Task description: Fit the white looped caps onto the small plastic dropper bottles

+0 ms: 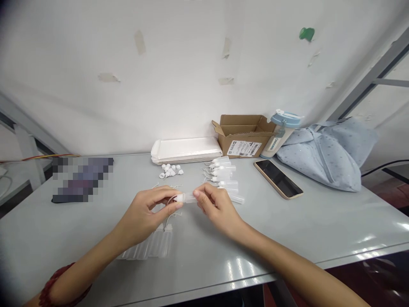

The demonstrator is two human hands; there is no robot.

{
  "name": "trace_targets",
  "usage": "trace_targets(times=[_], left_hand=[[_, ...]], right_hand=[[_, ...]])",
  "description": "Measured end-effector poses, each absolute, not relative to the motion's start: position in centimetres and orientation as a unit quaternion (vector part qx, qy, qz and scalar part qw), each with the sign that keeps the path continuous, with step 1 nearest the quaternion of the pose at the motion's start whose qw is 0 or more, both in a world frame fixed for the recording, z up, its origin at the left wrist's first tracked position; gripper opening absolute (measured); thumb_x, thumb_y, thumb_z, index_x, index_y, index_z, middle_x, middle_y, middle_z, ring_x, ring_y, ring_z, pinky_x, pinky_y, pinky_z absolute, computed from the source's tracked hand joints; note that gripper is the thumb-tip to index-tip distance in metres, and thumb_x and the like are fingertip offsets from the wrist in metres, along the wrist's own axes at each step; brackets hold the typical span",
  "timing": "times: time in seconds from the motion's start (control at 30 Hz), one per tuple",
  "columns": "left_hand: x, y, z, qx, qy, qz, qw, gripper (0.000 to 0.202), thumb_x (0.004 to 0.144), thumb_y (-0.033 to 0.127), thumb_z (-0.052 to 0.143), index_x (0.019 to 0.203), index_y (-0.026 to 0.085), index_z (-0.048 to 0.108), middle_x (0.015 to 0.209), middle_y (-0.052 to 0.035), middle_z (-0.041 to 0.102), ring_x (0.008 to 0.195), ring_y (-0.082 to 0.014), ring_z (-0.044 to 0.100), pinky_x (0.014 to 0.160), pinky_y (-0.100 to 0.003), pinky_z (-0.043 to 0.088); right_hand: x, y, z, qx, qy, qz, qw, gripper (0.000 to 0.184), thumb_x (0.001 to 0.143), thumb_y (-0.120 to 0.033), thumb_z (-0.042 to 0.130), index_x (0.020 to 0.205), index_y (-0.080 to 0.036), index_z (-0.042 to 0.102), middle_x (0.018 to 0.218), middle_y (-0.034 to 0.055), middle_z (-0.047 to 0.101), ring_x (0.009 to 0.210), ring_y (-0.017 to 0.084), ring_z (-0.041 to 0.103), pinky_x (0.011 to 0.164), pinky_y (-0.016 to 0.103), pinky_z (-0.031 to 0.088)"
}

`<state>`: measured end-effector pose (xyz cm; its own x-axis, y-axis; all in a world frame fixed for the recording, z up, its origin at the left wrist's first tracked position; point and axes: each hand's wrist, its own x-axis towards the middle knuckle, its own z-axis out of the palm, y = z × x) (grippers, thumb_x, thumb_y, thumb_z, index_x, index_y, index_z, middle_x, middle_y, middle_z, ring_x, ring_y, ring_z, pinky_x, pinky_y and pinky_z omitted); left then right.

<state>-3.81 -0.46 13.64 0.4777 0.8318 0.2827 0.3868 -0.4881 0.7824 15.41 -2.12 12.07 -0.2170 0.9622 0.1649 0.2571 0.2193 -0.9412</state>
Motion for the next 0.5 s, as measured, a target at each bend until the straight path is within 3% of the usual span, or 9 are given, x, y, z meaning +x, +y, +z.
trace_targets(times=[0.13, 0.23, 0.37, 0.5], left_hand=[[-3.63, -0.53, 13.33, 0.828, 0.335, 0.384, 0.233, 0.012, 0.085, 0.017, 0.052, 0.087, 0.017, 0.064, 0.077, -0.0026, 0.062, 0.068, -0.0138, 0.053, 0.065, -0.025, 0.042], [-3.74, -0.42, 13.72, 0.800, 0.379, 0.331, 0.327, 0.013, 0.086, 0.026, 0.054, 0.084, 0.019, 0.065, 0.077, -0.0016, 0.064, 0.068, -0.0140, 0.055, 0.062, -0.024, 0.043], [-3.92, -0.41, 14.23, 0.722, 0.430, 0.258, 0.477, 0.036, 0.090, 0.042, 0.046, 0.070, 0.018, 0.064, 0.068, -0.0011, 0.063, 0.065, -0.0142, 0.059, 0.057, -0.022, 0.044], [-3.73, -0.74, 14.02, 0.729, 0.427, 0.258, 0.468, 0.036, 0.089, 0.041, 0.047, 0.066, 0.017, 0.061, 0.061, 0.0000, 0.059, 0.059, -0.0132, 0.056, 0.053, -0.022, 0.042]], right_hand=[[15.34, -1.93, 12.21, -0.461, -0.632, 0.460, 0.419, 0.037, 0.092, -0.045, 0.042, 0.068, -0.017, 0.047, 0.053, -0.0060, 0.038, 0.045, 0.008, 0.035, 0.046, 0.023, 0.029], [15.37, -2.14, 12.20, -0.455, -0.657, 0.420, 0.430, 0.031, 0.093, -0.041, 0.043, 0.079, -0.016, 0.054, 0.056, -0.0045, 0.043, 0.048, 0.009, 0.041, 0.048, 0.024, 0.033], [15.45, -2.55, 11.94, -0.451, -0.711, 0.321, 0.433, 0.024, 0.092, -0.036, 0.045, 0.093, -0.016, 0.059, 0.060, -0.0021, 0.050, 0.053, 0.011, 0.047, 0.050, 0.024, 0.036], [15.49, -2.67, 11.92, -0.450, -0.733, 0.277, 0.429, 0.025, 0.093, -0.034, 0.043, 0.093, -0.016, 0.059, 0.056, -0.0032, 0.047, 0.050, 0.011, 0.044, 0.050, 0.024, 0.034]])
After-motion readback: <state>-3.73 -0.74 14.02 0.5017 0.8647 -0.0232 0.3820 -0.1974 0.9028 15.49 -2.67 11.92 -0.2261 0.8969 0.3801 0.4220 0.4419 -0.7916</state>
